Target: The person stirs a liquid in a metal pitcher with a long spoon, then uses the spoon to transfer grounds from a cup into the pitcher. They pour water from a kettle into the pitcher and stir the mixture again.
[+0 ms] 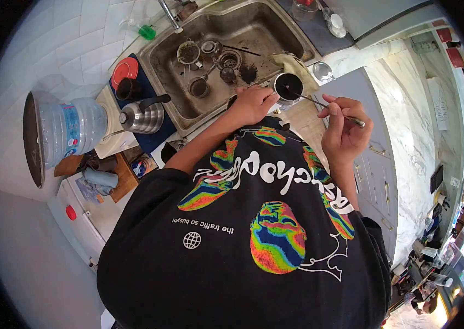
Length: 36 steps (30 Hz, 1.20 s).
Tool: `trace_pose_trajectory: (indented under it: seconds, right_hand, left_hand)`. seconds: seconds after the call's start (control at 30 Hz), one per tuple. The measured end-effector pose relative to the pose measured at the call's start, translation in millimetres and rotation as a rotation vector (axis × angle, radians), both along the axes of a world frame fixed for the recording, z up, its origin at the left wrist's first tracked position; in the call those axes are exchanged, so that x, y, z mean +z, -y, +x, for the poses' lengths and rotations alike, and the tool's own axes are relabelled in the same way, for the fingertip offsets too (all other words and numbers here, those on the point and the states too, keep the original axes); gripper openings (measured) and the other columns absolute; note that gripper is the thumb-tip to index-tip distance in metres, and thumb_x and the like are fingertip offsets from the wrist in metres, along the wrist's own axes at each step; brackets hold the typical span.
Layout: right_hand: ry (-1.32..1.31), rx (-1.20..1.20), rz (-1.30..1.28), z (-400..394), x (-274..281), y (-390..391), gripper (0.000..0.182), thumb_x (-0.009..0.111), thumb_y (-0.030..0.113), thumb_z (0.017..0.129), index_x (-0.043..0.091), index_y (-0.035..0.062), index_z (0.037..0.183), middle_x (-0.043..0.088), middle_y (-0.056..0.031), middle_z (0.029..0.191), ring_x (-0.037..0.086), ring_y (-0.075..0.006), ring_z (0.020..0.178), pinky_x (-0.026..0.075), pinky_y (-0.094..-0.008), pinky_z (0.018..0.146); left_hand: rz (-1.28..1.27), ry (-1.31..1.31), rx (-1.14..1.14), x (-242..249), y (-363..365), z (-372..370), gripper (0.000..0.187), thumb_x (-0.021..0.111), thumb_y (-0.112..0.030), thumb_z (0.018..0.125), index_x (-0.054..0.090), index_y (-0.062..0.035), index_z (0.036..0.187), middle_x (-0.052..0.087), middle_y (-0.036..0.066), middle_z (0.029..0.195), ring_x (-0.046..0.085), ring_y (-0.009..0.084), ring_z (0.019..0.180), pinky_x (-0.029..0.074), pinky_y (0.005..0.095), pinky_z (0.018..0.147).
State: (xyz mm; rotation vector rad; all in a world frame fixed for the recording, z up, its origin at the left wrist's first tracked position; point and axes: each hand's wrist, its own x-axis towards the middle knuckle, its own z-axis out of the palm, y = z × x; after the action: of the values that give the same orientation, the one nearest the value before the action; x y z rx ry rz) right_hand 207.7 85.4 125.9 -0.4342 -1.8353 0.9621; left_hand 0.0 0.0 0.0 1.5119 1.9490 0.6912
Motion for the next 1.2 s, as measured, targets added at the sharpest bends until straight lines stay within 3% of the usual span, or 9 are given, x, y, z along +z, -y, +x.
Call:
trace_pose_trajectory:
  seconds: [0.07,0.17,0.47,0.57,0.67,0.77,0.87,0.97,1.2]
  right_hand:
    - [0.031,0.01,0.013,1.8,1.1,0.7,0.025,0.056,-0.009,0.101,0.039,0.004,0.114,0.062,-0.0246,0.099,0.072,-0.0261,0.083,0.062,-0.0318,0.067]
    - [-0.026,-0.017,0.03,-3.7,-1.1,2.3,0.026,0.065,-0.008,0.097,0.045,0.0023,0.11,0.07,-0.023,0.096,0.071,-0.0185,0.071,0.058,-0.0284,0.061]
    - [-0.052,-0.029,0.068,-5.2,-2.8,-1.8,0.026,0.065,-0.009,0.096,0.045,0.0023,0.109,0.07,-0.0229,0.092,0.072,-0.02,0.074,0.057,-0.0283,0.06]
    - [0.047,0.052,0.045,-1.2,-0.7,0.6,0.025,0.054,-0.01,0.101,0.038,0.0038,0.113,0.061,-0.025,0.098,0.073,-0.0316,0.09,0.06,-0.0319,0.064]
    - [0.016,-0.008,0.024,-8.8,-4.3,2.6,0.025,0.054,-0.011,0.101,0.037,0.004,0.113,0.061,-0.0246,0.095,0.073,-0.0295,0.083,0.062,-0.0331,0.066]
    - [-0.004,-0.043,0.036,-8.2,-2.6,1.6,0.026,0.053,-0.011,0.101,0.036,0.0043,0.113,0.061,-0.024,0.094,0.07,-0.0244,0.075,0.064,-0.0395,0.073]
    - [-0.114,-0.009,0.096,-6.1,-11.3,-0.5,0.025,0.063,-0.011,0.096,0.044,0.0017,0.107,0.066,-0.021,0.089,0.072,-0.0238,0.073,0.063,-0.0379,0.071]
    - [-0.099,0.002,0.137,-10.4,-8.8,4.1,0.027,0.065,-0.011,0.094,0.045,0.0024,0.107,0.066,-0.0193,0.086,0.072,-0.0247,0.072,0.064,-0.0408,0.074]
    - [-0.051,-0.022,0.192,-14.2,-10.3,4.2,0.032,0.068,-0.011,0.091,0.045,0.0048,0.107,0.066,-0.0173,0.084,0.073,-0.027,0.074,0.063,-0.0395,0.072]
  left_hand:
    - [0.035,-0.026,0.002,1.0,0.1,1.5,0.039,0.052,-0.042,0.104,0.068,-0.0076,0.093,0.068,0.017,0.088,0.065,0.0378,0.094,0.038,0.0527,0.088]
    - [-0.006,0.002,-0.022,-3.1,-2.4,1.1,0.04,0.05,-0.045,0.104,0.067,-0.0109,0.092,0.069,0.015,0.095,0.063,0.0379,0.102,0.037,0.0563,0.089]
    - [0.005,0.016,-0.009,3.2,-0.4,-0.2,0.039,0.05,-0.044,0.103,0.067,-0.0105,0.091,0.069,0.016,0.095,0.064,0.0394,0.1,0.036,0.0553,0.088]
    - [0.018,-0.001,-0.013,1.2,-0.6,-0.6,0.039,0.05,-0.044,0.104,0.067,-0.0102,0.091,0.07,0.016,0.096,0.064,0.0393,0.1,0.036,0.0556,0.088]
    - [0.019,0.025,-0.01,3.0,0.4,-0.3,0.039,0.05,-0.043,0.104,0.066,-0.0105,0.091,0.07,0.015,0.096,0.064,0.038,0.102,0.036,0.0556,0.088]
    - [0.043,-0.011,-0.021,5.6,1.3,0.2,0.038,0.05,-0.043,0.104,0.067,-0.011,0.091,0.071,0.014,0.096,0.064,0.0361,0.104,0.036,0.0549,0.089]
    - [0.138,-0.067,0.014,-2.9,2.5,2.1,0.039,0.052,-0.042,0.104,0.067,-0.0089,0.09,0.067,0.015,0.086,0.064,0.037,0.092,0.037,0.0505,0.086]
    - [-0.006,-0.033,-0.037,4.4,-1.3,-2.7,0.04,0.049,-0.045,0.103,0.067,-0.0114,0.09,0.07,0.014,0.095,0.064,0.0355,0.102,0.036,0.0545,0.089]
    - [0.023,-0.033,-0.018,2.1,0.0,-1.4,0.041,0.05,-0.045,0.103,0.068,-0.0108,0.089,0.069,0.015,0.091,0.065,0.0363,0.097,0.037,0.0531,0.087]
